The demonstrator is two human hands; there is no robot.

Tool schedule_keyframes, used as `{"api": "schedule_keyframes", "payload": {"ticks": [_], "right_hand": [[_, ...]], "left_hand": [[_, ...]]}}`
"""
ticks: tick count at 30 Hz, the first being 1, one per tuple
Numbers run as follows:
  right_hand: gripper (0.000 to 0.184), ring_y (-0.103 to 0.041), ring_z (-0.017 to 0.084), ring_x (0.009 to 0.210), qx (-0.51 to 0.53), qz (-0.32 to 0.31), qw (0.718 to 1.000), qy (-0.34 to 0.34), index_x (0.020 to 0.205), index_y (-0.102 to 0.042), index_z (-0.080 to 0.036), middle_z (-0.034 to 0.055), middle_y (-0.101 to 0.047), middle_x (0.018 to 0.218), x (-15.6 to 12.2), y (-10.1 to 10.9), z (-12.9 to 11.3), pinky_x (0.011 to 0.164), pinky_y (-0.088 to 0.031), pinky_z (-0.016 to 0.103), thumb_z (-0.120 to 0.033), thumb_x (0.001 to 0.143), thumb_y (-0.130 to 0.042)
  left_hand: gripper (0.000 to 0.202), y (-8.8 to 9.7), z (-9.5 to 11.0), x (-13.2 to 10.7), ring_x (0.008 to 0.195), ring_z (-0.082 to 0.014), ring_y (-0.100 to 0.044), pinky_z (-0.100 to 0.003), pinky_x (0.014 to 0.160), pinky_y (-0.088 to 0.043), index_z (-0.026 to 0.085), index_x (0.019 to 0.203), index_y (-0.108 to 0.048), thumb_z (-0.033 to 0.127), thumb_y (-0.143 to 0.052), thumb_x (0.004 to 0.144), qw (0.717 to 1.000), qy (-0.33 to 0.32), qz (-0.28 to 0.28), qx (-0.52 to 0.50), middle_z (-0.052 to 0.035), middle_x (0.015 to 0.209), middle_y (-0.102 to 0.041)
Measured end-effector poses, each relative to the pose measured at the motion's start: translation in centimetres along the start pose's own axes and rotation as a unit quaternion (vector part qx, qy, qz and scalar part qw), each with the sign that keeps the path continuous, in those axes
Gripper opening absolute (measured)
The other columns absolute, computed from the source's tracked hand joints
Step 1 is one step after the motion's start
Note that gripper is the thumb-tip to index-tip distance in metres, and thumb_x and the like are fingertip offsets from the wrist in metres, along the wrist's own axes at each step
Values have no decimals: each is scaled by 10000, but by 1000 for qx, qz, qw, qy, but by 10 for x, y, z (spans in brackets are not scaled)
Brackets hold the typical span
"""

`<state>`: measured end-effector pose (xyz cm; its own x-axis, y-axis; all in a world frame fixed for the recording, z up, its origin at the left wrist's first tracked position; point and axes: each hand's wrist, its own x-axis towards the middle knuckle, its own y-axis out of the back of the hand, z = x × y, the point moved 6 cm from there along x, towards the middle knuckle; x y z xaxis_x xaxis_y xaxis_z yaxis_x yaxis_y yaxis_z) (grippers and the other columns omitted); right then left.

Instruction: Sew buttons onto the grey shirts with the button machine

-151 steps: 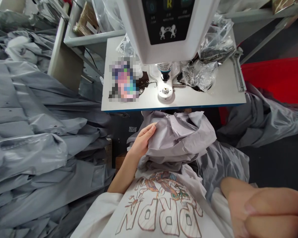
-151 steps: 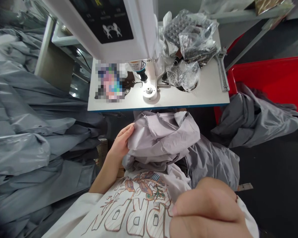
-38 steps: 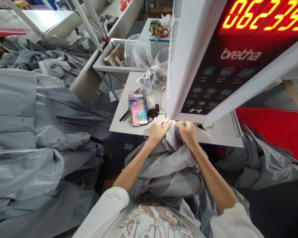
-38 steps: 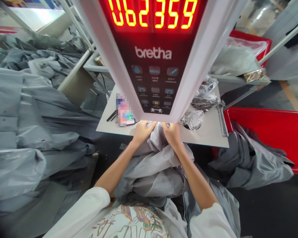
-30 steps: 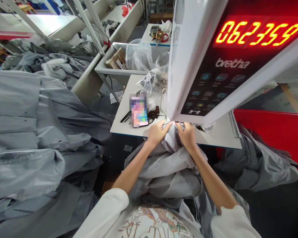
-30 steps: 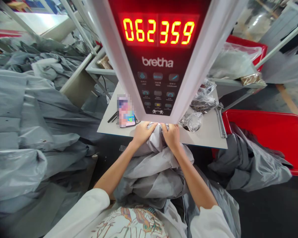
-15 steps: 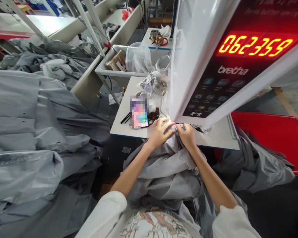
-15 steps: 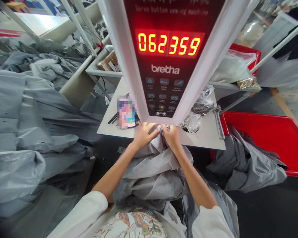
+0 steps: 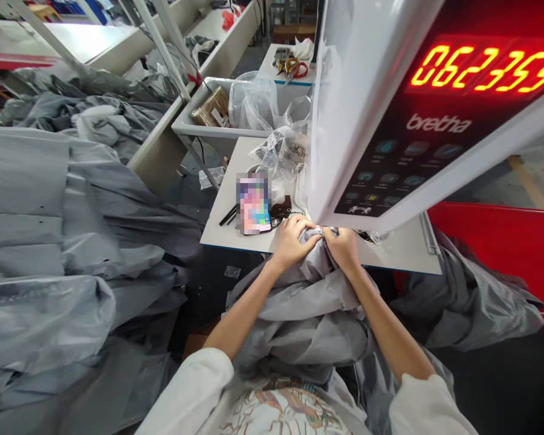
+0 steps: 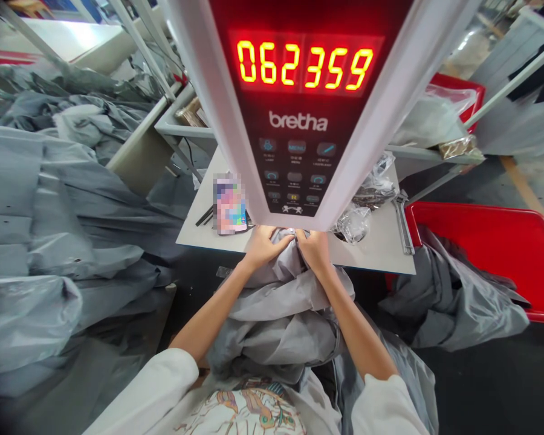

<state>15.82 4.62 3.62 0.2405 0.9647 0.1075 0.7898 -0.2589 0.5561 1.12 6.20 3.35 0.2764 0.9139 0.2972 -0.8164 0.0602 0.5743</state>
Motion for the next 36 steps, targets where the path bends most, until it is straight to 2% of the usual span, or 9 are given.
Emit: {"api": "schedule_keyframes", "payload": {"ticks": [7, 12, 16, 19, 23, 28, 32, 34, 36], "right_hand": [[222, -595, 238, 734, -10, 24, 1000, 1, 646, -545, -216, 80, -670, 738, 0, 1, 0, 674, -433, 333, -390, 782, -520], [269, -541, 199, 629, -21, 2, 1000, -21, 579, -478, -223, 40, -583, 602, -1, -1, 3, 639, -415, 322, -400, 779, -506], [264, -577, 215, 741, 6, 35, 999, -6, 705, -540, -211, 61, -640, 749, -6, 1, 7, 727, -436, 338, -460, 787, -510], [253, -582, 215, 755, 4, 58, 998, 2, 733, -552, -207, 62, -645, 768, -5, 0, 9, 746, -444, 343, -449, 790, -506], [216, -580, 218, 749, -17, 56, 998, 10, 715, -565, -207, 61, -647, 751, -1, -3, 10, 740, -450, 344, -410, 777, -525], [219, -589, 228, 819, -9, 50, 999, 17, 790, -600, -201, 64, -656, 817, -3, 1, 10, 790, -459, 368, -409, 802, -534], [170, -588, 223, 900, -16, 34, 996, 79, 868, -611, -193, 73, -647, 911, -17, 14, -6, 852, -462, 382, -324, 846, -505], [159, -586, 207, 906, -23, 41, 990, 129, 918, -608, -195, 74, -634, 937, -28, 31, -18, 848, -472, 362, -269, 873, -475], [160, -585, 192, 885, -37, 80, 982, 167, 950, -603, -199, 70, -625, 936, -37, 55, -22, 824, -481, 340, -244, 893, -460]], "left_hand": [[178, -1, 3, -6, 1036, -211, -557, -352, 961, -406, 222, 980, -672, 301, -658, 821, 1000, 17, 13, 0, -53, 1061, -627], [173, -1, 5, -8, 1044, -214, -539, -348, 953, -405, 210, 973, -664, 252, -664, 805, 999, 28, 33, 10, -57, 1056, -612], [209, -4, 6, -7, 1079, -216, -521, -346, 969, -394, 225, 1027, -661, 265, -652, 822, 999, 24, 9, 23, -56, 1096, -596], [240, -6, 4, -8, 1092, -212, -510, -338, 970, -392, 242, 1084, -646, 292, -628, 849, 999, 12, -1, 34, -52, 1114, -592], [335, -6, 1, -10, 1099, -221, -501, -347, 966, -398, 229, 1182, -595, 312, -622, 858, 999, 0, 8, 48, -68, 1118, -592], [266, -7, 2, -9, 1089, -207, -505, -341, 963, -408, 264, 1134, -645, 320, -603, 877, 999, -16, -4, 40, -56, 1119, -583], [242, -6, 4, -9, 1091, -202, -511, -346, 986, -399, 255, 1104, -662, 315, -604, 877, 999, -14, 2, 36, -56, 1124, -585], [241, -6, 5, -9, 1094, -201, -515, -348, 997, -394, 244, 1098, -661, 307, -610, 871, 999, -13, 4, 36, -57, 1132, -589], [237, -6, 5, -9, 1099, -200, -519, -349, 1006, -390, 241, 1090, -663, 300, -615, 866, 999, -15, 6, 36, -56, 1139, -593]]}}
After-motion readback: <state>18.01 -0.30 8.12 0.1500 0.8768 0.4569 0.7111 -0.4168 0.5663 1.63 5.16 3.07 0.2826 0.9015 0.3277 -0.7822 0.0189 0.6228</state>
